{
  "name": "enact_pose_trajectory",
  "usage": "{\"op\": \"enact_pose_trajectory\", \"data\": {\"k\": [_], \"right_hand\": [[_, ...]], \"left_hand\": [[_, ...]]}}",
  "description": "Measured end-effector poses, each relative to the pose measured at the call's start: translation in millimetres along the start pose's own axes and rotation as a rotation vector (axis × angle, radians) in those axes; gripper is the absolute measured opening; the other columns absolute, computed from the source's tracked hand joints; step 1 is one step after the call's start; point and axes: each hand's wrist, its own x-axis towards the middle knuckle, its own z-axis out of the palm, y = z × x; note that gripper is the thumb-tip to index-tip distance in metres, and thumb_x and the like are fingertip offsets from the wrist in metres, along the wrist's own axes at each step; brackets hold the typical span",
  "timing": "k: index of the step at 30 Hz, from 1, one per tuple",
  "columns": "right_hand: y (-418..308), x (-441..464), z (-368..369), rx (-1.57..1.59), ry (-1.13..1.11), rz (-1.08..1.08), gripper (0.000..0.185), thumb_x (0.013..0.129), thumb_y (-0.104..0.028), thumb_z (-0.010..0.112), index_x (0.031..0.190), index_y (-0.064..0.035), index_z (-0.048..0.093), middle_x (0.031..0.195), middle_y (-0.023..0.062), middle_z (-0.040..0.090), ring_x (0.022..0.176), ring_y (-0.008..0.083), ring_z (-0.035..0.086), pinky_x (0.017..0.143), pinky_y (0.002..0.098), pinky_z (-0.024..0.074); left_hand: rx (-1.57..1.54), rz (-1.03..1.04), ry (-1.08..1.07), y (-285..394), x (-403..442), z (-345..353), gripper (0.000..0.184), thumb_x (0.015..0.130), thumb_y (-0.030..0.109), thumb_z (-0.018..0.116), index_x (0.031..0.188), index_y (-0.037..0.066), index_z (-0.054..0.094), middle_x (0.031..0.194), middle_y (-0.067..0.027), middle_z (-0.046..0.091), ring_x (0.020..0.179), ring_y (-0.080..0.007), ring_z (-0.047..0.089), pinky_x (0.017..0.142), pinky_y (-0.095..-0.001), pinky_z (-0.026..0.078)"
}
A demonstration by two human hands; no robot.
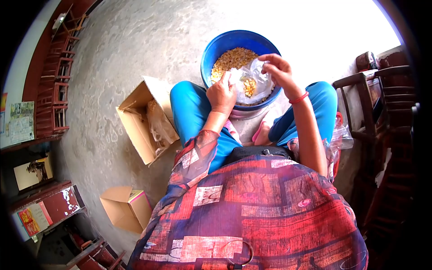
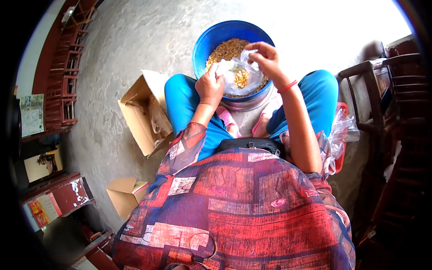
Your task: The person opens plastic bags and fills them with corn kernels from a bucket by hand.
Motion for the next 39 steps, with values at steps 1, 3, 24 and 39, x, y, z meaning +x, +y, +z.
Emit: {"op": "enact_pose_trajectory", "data": {"k": [1, 3, 24, 39], "right_hand": [[-14, -2, -2, 0.085, 0.021, -0.011, 0.021, 0.081, -0.014, 0.055, 0.1, -0.0059, 0.059, 0.076, 0.0006, 0.06, 0.051, 0.0006, 0.042, 0.045, 0.0152, 0.0309], [-30, -4, -4, 0.224, 0.046, -0.095, 0.022, 0.083, -0.017, 0.055, 0.102, -0.0079, 0.06, 0.075, -0.0002, 0.06, 0.048, -0.0012, 0.033, 0.044, 0.0145, 0.0265], [-53, -13, 7, -0.112, 0.238, -0.252, 0.014, 0.084, -0.011, 0.053, 0.094, -0.0033, 0.06, 0.079, -0.0017, 0.056, 0.077, 0.0084, 0.052, 0.075, 0.0197, 0.0409], [50, -6, 13, -1.237, -0.039, -0.145, 0.028, 0.066, -0.016, 0.055, 0.094, -0.0109, 0.057, 0.092, 0.0105, 0.058, 0.086, 0.0269, 0.058, 0.079, 0.0417, 0.0395]], "left_hand": [[-0.018, 0.031, 0.006, -2, -1, 0, 0.017, 0.074, 0.018, 0.052, 0.091, 0.015, 0.055, 0.067, -0.0136, 0.06, 0.063, -0.034, 0.058, 0.053, -0.0441, 0.044], [-0.093, 0.038, 0.001, 1, 0, -6, 0.018, 0.074, 0.017, 0.052, 0.091, 0.013, 0.055, 0.067, -0.015, 0.06, 0.063, -0.0342, 0.059, 0.054, -0.0439, 0.045], [-0.042, 0.064, 0.028, -6, -5, -2, 0.032, 0.076, 0.024, 0.056, 0.101, 0.005, 0.057, 0.066, -0.0155, 0.059, 0.062, -0.0331, 0.059, 0.053, -0.0424, 0.045], [0.026, 0.054, -0.009, -1, -4, -4, 0.02, 0.072, 0.018, 0.058, 0.091, 0.012, 0.056, 0.063, -0.0133, 0.059, 0.06, -0.0327, 0.058, 0.051, -0.043, 0.044]]}}
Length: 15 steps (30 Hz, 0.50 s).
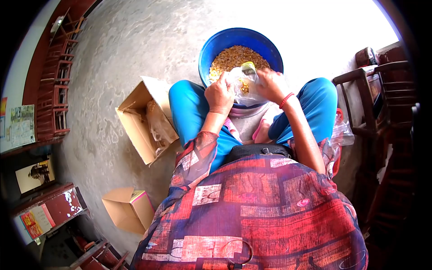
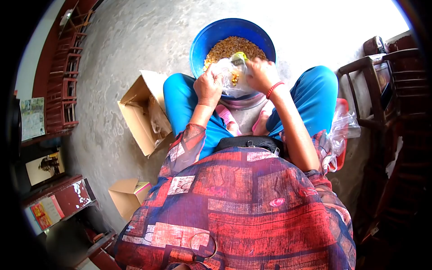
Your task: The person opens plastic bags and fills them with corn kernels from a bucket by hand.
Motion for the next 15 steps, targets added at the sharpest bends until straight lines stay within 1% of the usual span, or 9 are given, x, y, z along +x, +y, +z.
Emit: {"op": "enact_pose_trajectory", "data": {"k": [1, 3, 7, 9, 10, 12, 13, 15], "right_hand": [[-1, -6, 5, -0.106, -0.023, -0.09, 0.017, 0.068, -0.019, 0.052, 0.082, -0.0106, 0.058, 0.076, 0.0098, 0.06, 0.073, 0.0252, 0.06, 0.072, 0.0398, 0.0402], [-6, -12, 8, -0.098, 0.029, -0.116, 0.01, 0.069, -0.017, 0.051, 0.074, -0.0108, 0.056, 0.065, 0.0093, 0.058, 0.067, 0.0248, 0.06, 0.067, 0.0386, 0.0399], [-7, -12, 3, -0.086, 0.009, -0.097, 0.008, 0.07, -0.016, 0.051, 0.072, -0.0095, 0.054, 0.061, 0.0101, 0.058, 0.064, 0.0262, 0.059, 0.064, 0.0389, 0.0401], [-6, -11, 6, -0.072, 0.044, -0.062, 0.009, 0.07, -0.015, 0.05, 0.075, -0.0097, 0.055, 0.061, 0.0103, 0.059, 0.06, 0.027, 0.059, 0.063, 0.0396, 0.0401], [-6, -11, 8, -0.071, 0.047, -0.063, 0.009, 0.07, -0.015, 0.05, 0.075, -0.0097, 0.055, 0.061, 0.0103, 0.059, 0.06, 0.027, 0.059, 0.063, 0.0396, 0.0401], [-7, -11, 10, 0.037, 0.173, -0.04, 0.008, 0.072, -0.014, 0.049, 0.077, -0.0092, 0.054, 0.062, 0.0115, 0.058, 0.06, 0.028, 0.059, 0.061, 0.0398, 0.0404], [-8, -11, 10, 0.039, 0.174, -0.04, 0.008, 0.072, -0.014, 0.049, 0.077, -0.0092, 0.054, 0.062, 0.0115, 0.058, 0.06, 0.028, 0.059, 0.061, 0.0398, 0.0404], [-9, -10, 8, 0.184, 0.307, -0.02, 0.007, 0.075, -0.014, 0.049, 0.078, -0.0083, 0.052, 0.061, 0.0126, 0.057, 0.061, 0.0291, 0.058, 0.062, 0.0389, 0.0406]], "left_hand": [[0.0, -0.002, 0.001, 1, -1, -1, 0.02, 0.072, 0.018, 0.058, 0.091, 0.012, 0.056, 0.063, -0.0133, 0.059, 0.06, -0.0327, 0.058, 0.051, -0.043, 0.044], [-0.018, 0.02, 0.022, 3, -2, -4, 0.02, 0.073, 0.018, 0.057, 0.091, 0.012, 0.056, 0.063, -0.0134, 0.059, 0.06, -0.0328, 0.058, 0.052, -0.0432, 0.044], [-0.029, 0.003, -0.004, 2, 0, -4, 0.022, 0.073, 0.018, 0.056, 0.094, 0.012, 0.056, 0.064, -0.0127, 0.059, 0.06, -0.033, 0.058, 0.052, -0.0433, 0.044], [-0.099, -0.058, -0.055, 3, 3, -7, 0.023, 0.077, 0.017, 0.052, 0.097, 0.009, 0.059, 0.074, -0.0153, 0.062, 0.069, -0.0318, 0.06, 0.06, -0.04, 0.047], [-0.097, -0.056, -0.053, 1, 3, -5, 0.023, 0.077, 0.017, 0.052, 0.097, 0.009, 0.059, 0.074, -0.0153, 0.062, 0.069, -0.0318, 0.06, 0.06, -0.04, 0.047], [-0.311, -0.09, -0.004, -4, 6, -2, 0.021, 0.082, 0.014, 0.048, 0.098, 0.005, 0.06, 0.079, -0.0112, 0.064, 0.068, -0.0229, 0.062, 0.061, -0.0328, 0.048], [-0.309, -0.088, -0.004, -4, 7, -3, 0.021, 0.082, 0.014, 0.048, 0.098, 0.005, 0.06, 0.079, -0.0112, 0.064, 0.068, -0.0229, 0.062, 0.061, -0.0328, 0.048], [-0.643, -0.143, 0.015, -4, 12, -6, 0.021, 0.078, 0.009, 0.047, 0.095, 0.004, 0.058, 0.082, -0.0166, 0.063, 0.077, -0.0317, 0.061, 0.066, -0.0367, 0.048]]}}
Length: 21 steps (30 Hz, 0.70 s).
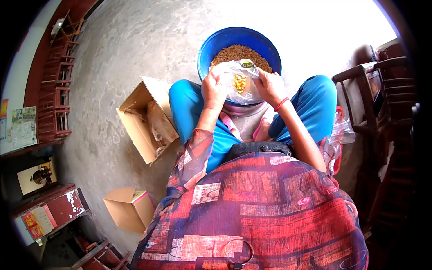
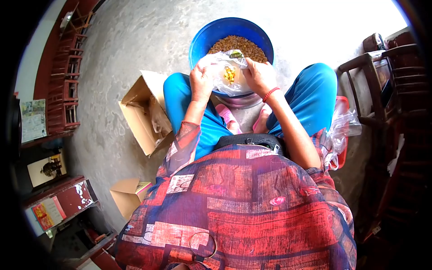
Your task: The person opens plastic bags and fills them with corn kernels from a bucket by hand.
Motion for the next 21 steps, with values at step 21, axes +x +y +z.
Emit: {"op": "enact_pose_trajectory", "data": {"k": [21], "right_hand": [[8, 2, 6, 0.719, 0.378, 0.273, 0.018, 0.086, -0.018, 0.052, 0.093, -0.0024, 0.057, 0.066, 0.0084, 0.055, 0.062, 0.0093, 0.051, 0.058, 0.026, 0.0426]], "left_hand": [[-0.148, 0.178, -0.026, 66, 22, -19, 0.014, 0.085, 0.006, 0.045, 0.089, -0.004, 0.055, 0.069, -0.0077, 0.058, 0.067, -0.0088, 0.051, 0.059, -0.0247, 0.043]]}}
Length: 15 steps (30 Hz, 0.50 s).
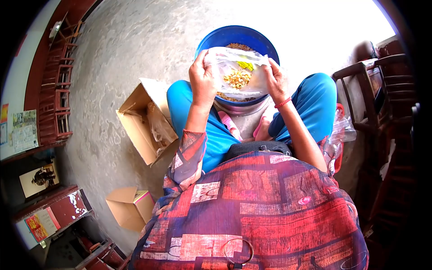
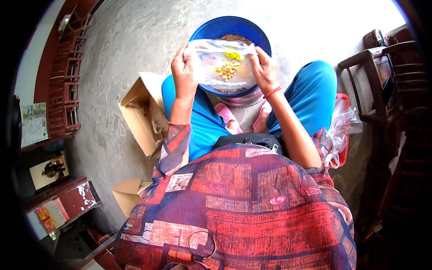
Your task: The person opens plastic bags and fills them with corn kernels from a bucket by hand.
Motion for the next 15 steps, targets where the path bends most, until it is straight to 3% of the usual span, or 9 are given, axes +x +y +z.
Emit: {"op": "enact_pose_trajectory", "data": {"k": [1, 3, 4, 5, 7, 8, 11, 14, 15], "right_hand": [[-4, 1, -3, -0.188, -0.057, -0.04, 0.019, 0.085, -0.02, 0.052, 0.093, -0.0037, 0.057, 0.068, 0.0148, 0.057, 0.059, 0.0186, 0.055, 0.057, 0.0293, 0.0431], [-16, 0, -3, -0.32, -0.114, -0.072, 0.018, 0.084, -0.02, 0.052, 0.092, -0.0046, 0.057, 0.069, 0.0188, 0.055, 0.058, 0.0263, 0.055, 0.056, 0.0315, 0.0431], [-17, 1, -4, -0.352, -0.152, -0.022, 0.018, 0.084, -0.02, 0.052, 0.092, -0.0043, 0.057, 0.066, 0.0152, 0.054, 0.057, 0.0194, 0.054, 0.056, 0.0292, 0.0428], [-14, 2, -3, -0.349, -0.156, -0.023, 0.018, 0.084, -0.02, 0.052, 0.092, -0.0043, 0.057, 0.066, 0.0152, 0.054, 0.057, 0.0194, 0.054, 0.056, 0.0292, 0.0428], [-10, 6, 2, -0.057, -0.047, 0.011, 0.017, 0.084, -0.018, 0.052, 0.092, -0.0032, 0.057, 0.064, 0.0112, 0.053, 0.061, 0.0112, 0.051, 0.058, 0.0266, 0.0422], [-10, 9, 1, -0.034, -0.028, 0.018, 0.018, 0.085, -0.017, 0.05, 0.094, -0.0018, 0.057, 0.067, 0.0063, 0.054, 0.067, 0.0066, 0.048, 0.06, 0.0242, 0.0419], [-23, 17, 10, 0.113, 0.005, 0.059, 0.021, 0.087, -0.017, 0.05, 0.097, 0.0008, 0.057, 0.073, 0.001, 0.055, 0.07, 0.0065, 0.047, 0.062, 0.0218, 0.0413], [-37, 27, 20, 0.146, -0.174, -0.01, 0.02, 0.086, -0.015, 0.051, 0.097, 0.0013, 0.055, 0.073, 0.0011, 0.056, 0.069, 0.0059, 0.047, 0.059, 0.0225, 0.0415], [-19, 33, 24, 0.125, -0.279, 0.027, 0.021, 0.084, -0.016, 0.052, 0.096, 0.0007, 0.054, 0.068, 0.006, 0.056, 0.062, 0.0098, 0.048, 0.057, 0.025, 0.0413]], "left_hand": [[-0.002, 0.001, -0.004, -10, -5, 0, 0.014, 0.085, 0.006, 0.045, 0.089, -0.004, 0.055, 0.069, -0.0077, 0.058, 0.067, -0.0088, 0.051, 0.059, -0.0247, 0.043], [0.037, -0.07, 0.04, -21, -17, -2, 0.017, 0.086, 0.008, 0.046, 0.093, -0.004, 0.055, 0.072, -0.0091, 0.061, 0.069, -0.0091, 0.053, 0.06, -0.0251, 0.043], [0.071, -0.111, -0.015, -20, -23, -4, 0.021, 0.087, 0.013, 0.047, 0.095, -0.005, 0.056, 0.074, -0.0093, 0.062, 0.07, -0.0095, 0.054, 0.062, -0.0253, 0.044], [0.053, -0.207, -0.058, -19, -30, -7, 0.025, 0.089, 0.016, 0.046, 0.095, -0.006, 0.056, 0.079, -0.01, 0.063, 0.074, -0.0095, 0.055, 0.066, -0.0253, 0.045], [0.018, -0.137, -0.05, -23, -38, -6, 0.023, 0.091, 0.016, 0.044, 0.093, -0.001, 0.058, 0.066, 0.0062, 0.049, 0.058, -0.0011, 0.04, 0.05, -0.0173, 0.034], [0.02, -0.139, -0.048, -25, -42, -9, 0.023, 0.091, 0.016, 0.044, 0.093, -0.001, 0.058, 0.066, 0.0062, 0.049, 0.058, -0.0011, 0.04, 0.05, -0.0173, 0.034], [-0.081, -0.23, -0.168, -23, -46, -12, 0.023, 0.091, 0.016, 0.044, 0.094, 0.0, 0.059, 0.062, 0.008, 0.044, 0.053, 0.0002, 0.036, 0.047, -0.0162, 0.03], [-0.055, -0.244, -0.168, -29, -48, -11, 0.021, 0.09, 0.016, 0.046, 0.095, 0.001, 0.06, 0.062, 0.0082, 0.044, 0.053, 0.0004, 0.036, 0.046, -0.0158, 0.029], [-0.043, -0.251, -0.176, -29, -48, -11, 0.021, 0.09, 0.016, 0.046, 0.095, 0.001, 0.06, 0.062, 0.008, 0.045, 0.053, 0.0002, 0.037, 0.046, -0.0157, 0.03]]}}
